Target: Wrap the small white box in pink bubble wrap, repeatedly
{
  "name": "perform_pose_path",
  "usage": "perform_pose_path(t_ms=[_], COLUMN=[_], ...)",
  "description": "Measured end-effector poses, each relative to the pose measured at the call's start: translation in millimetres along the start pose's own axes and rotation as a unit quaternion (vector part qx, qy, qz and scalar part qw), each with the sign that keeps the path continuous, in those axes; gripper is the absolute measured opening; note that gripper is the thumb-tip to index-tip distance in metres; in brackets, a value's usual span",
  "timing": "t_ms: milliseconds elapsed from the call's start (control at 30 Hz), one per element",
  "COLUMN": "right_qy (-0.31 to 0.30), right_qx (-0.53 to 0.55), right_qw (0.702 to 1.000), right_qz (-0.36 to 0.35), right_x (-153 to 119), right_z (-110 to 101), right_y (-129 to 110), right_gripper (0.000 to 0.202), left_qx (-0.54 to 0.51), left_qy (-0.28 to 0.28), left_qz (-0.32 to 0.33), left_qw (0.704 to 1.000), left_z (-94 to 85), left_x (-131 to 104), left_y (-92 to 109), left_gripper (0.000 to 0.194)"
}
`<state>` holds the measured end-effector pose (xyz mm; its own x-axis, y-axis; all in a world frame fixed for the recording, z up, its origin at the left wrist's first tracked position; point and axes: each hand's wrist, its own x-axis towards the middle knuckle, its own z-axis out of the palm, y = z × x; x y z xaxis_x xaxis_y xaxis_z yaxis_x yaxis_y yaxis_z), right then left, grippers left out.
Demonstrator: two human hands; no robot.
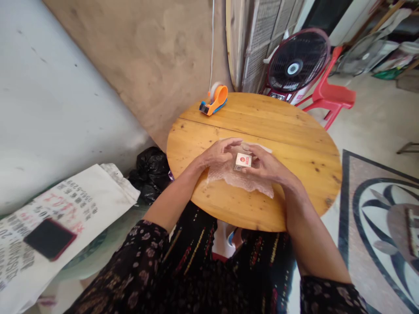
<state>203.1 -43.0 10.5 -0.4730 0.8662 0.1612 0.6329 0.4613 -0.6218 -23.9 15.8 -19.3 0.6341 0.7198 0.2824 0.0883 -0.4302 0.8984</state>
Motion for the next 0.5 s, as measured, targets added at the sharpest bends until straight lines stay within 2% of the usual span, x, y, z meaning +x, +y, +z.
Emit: perform_pose_path(t_ms=[267,500], right_qy=[-0.014,0.004], right_qx=[-0.025,-0.035], right_qw=[0.999,0.998], right_qz=[0.018,0.042], right_x=[1.0,1.4], right_z=[0.4,4.4], right_y=[-2.0,-0.3], right_gripper=[0.041,0.039], left_qx=[0.027,0.039], left_qy=[-0.007,-0.016], left_qz=[-0.018,-0.006], left_qw=[0.999,0.999], left_z=[-0.2,-1.6], left_x=[-0.1,-0.3], left_y=[9.4,10.2], left_gripper=[0.059,0.058])
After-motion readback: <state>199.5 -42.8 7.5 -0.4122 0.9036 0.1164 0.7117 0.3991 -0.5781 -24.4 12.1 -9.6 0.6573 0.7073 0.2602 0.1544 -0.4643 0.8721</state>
